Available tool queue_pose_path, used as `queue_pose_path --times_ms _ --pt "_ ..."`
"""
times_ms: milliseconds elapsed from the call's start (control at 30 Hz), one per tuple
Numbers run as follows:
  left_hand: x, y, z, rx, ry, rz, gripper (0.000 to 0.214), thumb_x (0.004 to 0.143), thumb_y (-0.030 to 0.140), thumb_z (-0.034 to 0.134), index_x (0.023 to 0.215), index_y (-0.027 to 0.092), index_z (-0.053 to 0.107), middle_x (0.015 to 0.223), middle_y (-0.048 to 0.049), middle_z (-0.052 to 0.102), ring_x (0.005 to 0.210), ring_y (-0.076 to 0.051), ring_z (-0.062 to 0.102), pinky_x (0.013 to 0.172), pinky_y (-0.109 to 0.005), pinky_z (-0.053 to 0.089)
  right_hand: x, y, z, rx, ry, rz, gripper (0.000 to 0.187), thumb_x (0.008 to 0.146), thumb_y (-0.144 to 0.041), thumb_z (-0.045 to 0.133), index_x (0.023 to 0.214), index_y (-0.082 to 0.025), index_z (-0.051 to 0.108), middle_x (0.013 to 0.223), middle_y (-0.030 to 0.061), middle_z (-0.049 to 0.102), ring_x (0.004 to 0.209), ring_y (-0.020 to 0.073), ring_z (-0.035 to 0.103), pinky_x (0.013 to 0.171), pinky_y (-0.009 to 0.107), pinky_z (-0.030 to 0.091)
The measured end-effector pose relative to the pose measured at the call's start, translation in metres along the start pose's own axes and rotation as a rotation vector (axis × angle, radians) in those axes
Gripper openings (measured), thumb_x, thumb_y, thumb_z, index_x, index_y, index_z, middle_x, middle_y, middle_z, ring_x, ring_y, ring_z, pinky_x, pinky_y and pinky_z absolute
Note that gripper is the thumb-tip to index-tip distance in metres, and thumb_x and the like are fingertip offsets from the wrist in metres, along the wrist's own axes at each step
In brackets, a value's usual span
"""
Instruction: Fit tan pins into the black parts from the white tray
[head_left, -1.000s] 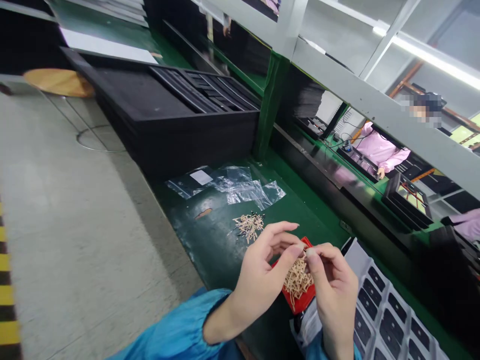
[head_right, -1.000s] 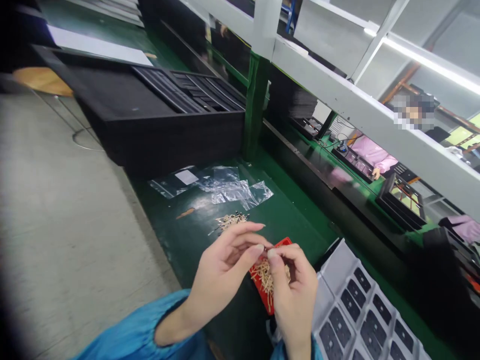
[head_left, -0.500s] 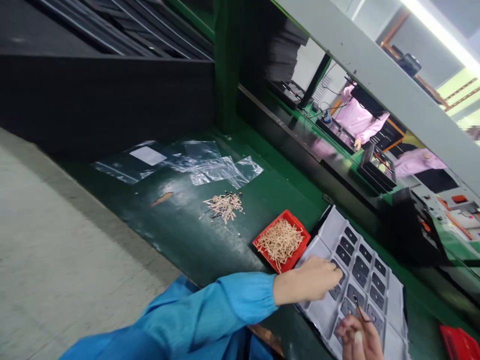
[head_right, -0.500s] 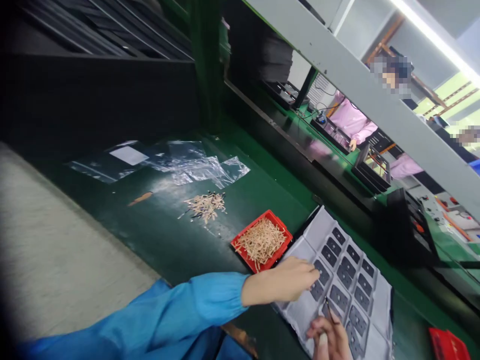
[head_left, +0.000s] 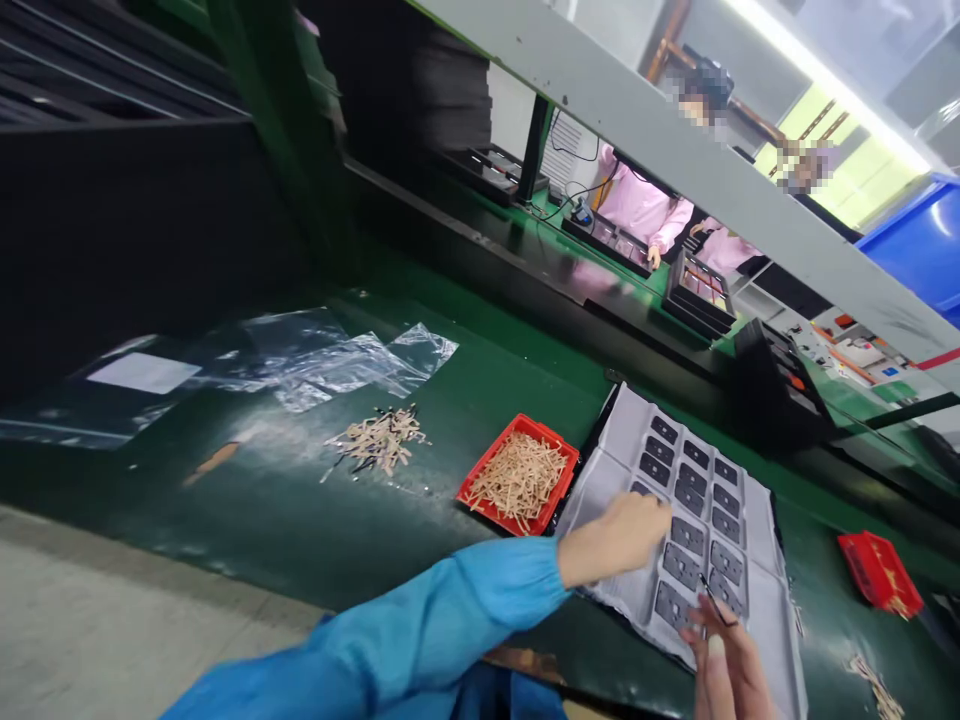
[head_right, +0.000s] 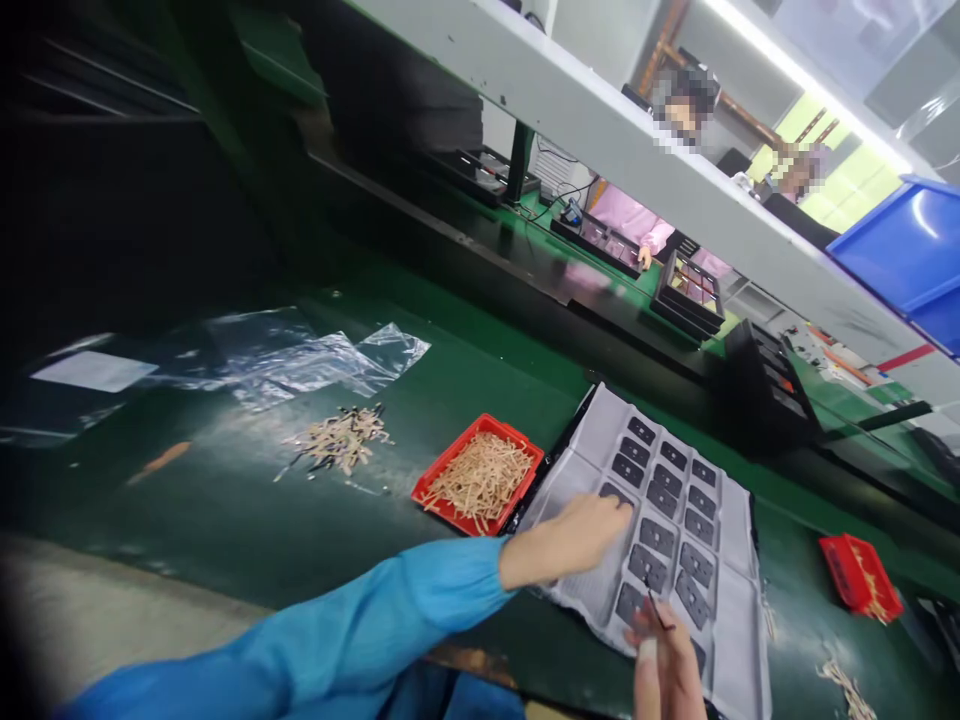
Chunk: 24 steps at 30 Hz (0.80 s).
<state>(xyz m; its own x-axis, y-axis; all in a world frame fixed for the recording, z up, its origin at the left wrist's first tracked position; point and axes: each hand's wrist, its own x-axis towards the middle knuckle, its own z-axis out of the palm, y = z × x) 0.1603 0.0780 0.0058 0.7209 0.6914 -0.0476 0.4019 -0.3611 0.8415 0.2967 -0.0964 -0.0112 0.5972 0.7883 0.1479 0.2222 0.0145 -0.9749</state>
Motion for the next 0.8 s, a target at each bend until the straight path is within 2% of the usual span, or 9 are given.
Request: queue_pose_path --times_ms 67,133,233,400,533,667,800 --pt "-0.027 -0.006 -0.018 -0.196 0.034 -0.049 0.020 0.101 0.027 0.062 0.118 0.016 0.060 0.102 -0.0076 0.073 0.086 -0.024 0.078 0.072 -0.036 0.065 0.004 -0.004 0.017 -0.030 -0.002 -0.053 0.031 0.093 -0.044 0.074 0.116 -0.024 0.071 0.148 0.0123 0.061 0.127 0.0292 0.065 0.095 0.037 0.060" --pt "-0.057 -0.012 -0.036 -0.396 0.054 -0.113 0.021 0.104 0.028 0.049 0.122 0.017 0.049 0.085 -0.0027 0.070 0.067 -0.022 0.079 0.056 -0.028 0.063 0.007 -0.010 0.040 0.009 -0.070 -0.068 0.028 0.093 -0.041 0.073 0.116 -0.024 0.071 0.157 0.0125 0.053 0.141 0.0312 0.056 0.103 0.041 0.056" --pt "-0.097 -0.014 -0.057 -0.598 0.136 -0.196 0.019 0.102 0.026 0.045 0.120 0.020 0.042 0.085 -0.0004 0.066 0.073 -0.023 0.082 0.061 -0.028 0.066 0.006 -0.018 0.079 0.163 -0.254 -0.044 0.027 0.092 -0.039 0.074 0.115 -0.024 0.072 0.153 0.0144 0.057 0.142 0.0327 0.055 0.106 0.045 0.055" --pt "-0.142 -0.011 -0.077 -0.972 0.353 -0.238 0.023 0.099 0.031 0.053 0.119 0.019 0.053 0.097 -0.0050 0.070 0.077 -0.023 0.083 0.064 -0.026 0.065 -0.004 -0.036 0.131 0.312 -0.461 0.033 0.033 0.092 -0.045 0.075 0.118 -0.025 0.073 0.146 0.0140 0.061 0.135 0.0313 0.060 0.106 0.045 0.055" --pt "-0.162 -0.012 -0.079 -1.055 0.470 -0.229 0.040 0.098 0.028 0.060 0.137 0.023 0.052 0.097 -0.0032 0.071 0.075 -0.021 0.082 0.065 -0.026 0.065 -0.013 -0.047 0.149 0.366 -0.546 0.049 0.037 0.094 -0.051 0.071 0.122 -0.027 0.073 0.141 0.0124 0.062 0.134 0.0295 0.060 0.112 0.047 0.051" --pt "-0.170 -0.012 -0.077 -1.041 0.504 -0.216 0.028 0.099 0.026 0.060 0.126 0.023 0.057 0.098 -0.0024 0.072 0.077 -0.018 0.081 0.066 -0.023 0.065 -0.019 -0.049 0.155 0.389 -0.600 0.039 0.042 0.093 -0.053 0.071 0.126 -0.027 0.072 0.138 0.0133 0.062 0.131 0.0301 0.061 0.111 0.048 0.052" --pt "-0.171 -0.009 -0.077 -1.015 0.489 -0.205 0.020 0.101 0.025 0.056 0.121 0.022 0.058 0.100 -0.0024 0.072 0.079 -0.017 0.081 0.068 -0.022 0.066 -0.021 -0.047 0.154 0.387 -0.626 0.025 0.046 0.091 -0.054 0.072 0.127 -0.026 0.072 0.134 0.0144 0.063 0.129 0.0307 0.062 0.110 0.047 0.053"
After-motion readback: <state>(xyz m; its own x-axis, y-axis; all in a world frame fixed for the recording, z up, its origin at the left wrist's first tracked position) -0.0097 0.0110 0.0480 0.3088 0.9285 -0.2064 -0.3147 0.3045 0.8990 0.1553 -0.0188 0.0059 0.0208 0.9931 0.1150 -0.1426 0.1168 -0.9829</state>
